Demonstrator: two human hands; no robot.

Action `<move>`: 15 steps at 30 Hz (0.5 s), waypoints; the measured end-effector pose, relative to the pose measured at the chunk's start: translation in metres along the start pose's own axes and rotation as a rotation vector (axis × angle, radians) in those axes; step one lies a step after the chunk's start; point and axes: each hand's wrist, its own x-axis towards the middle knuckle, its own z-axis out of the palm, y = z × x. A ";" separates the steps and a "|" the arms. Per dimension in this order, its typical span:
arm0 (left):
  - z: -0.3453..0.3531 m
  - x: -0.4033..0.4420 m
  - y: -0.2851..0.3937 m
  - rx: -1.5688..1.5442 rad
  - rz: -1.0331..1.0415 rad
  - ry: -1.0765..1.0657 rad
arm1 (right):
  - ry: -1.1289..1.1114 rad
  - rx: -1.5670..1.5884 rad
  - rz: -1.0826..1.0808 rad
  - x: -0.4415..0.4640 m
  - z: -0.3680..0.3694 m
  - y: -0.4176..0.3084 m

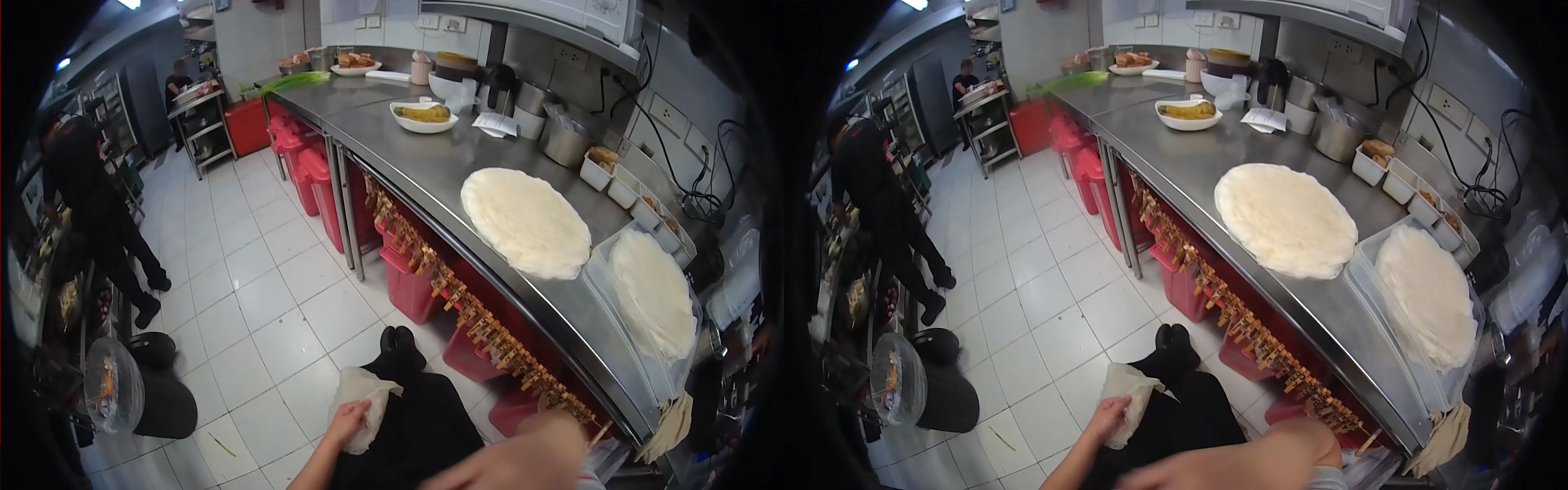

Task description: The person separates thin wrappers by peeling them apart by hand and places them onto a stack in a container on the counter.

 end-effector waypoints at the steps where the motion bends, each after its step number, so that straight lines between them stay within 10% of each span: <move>1: -0.001 0.001 -0.007 -0.010 0.007 0.001 | -0.194 0.108 -0.148 -0.009 -0.015 -0.007; 3: -0.006 0.012 -0.016 -0.023 0.009 -0.003 | -0.558 0.317 -0.424 -0.011 -0.046 -0.027; 6: 0.002 0.001 -0.004 0.016 -0.015 0.024 | -0.093 0.921 -0.401 0.000 -0.051 -0.059; 15: -0.029 0.031 -0.010 0.379 0.102 0.056 | 0.044 1.145 0.185 -0.028 0.019 0.009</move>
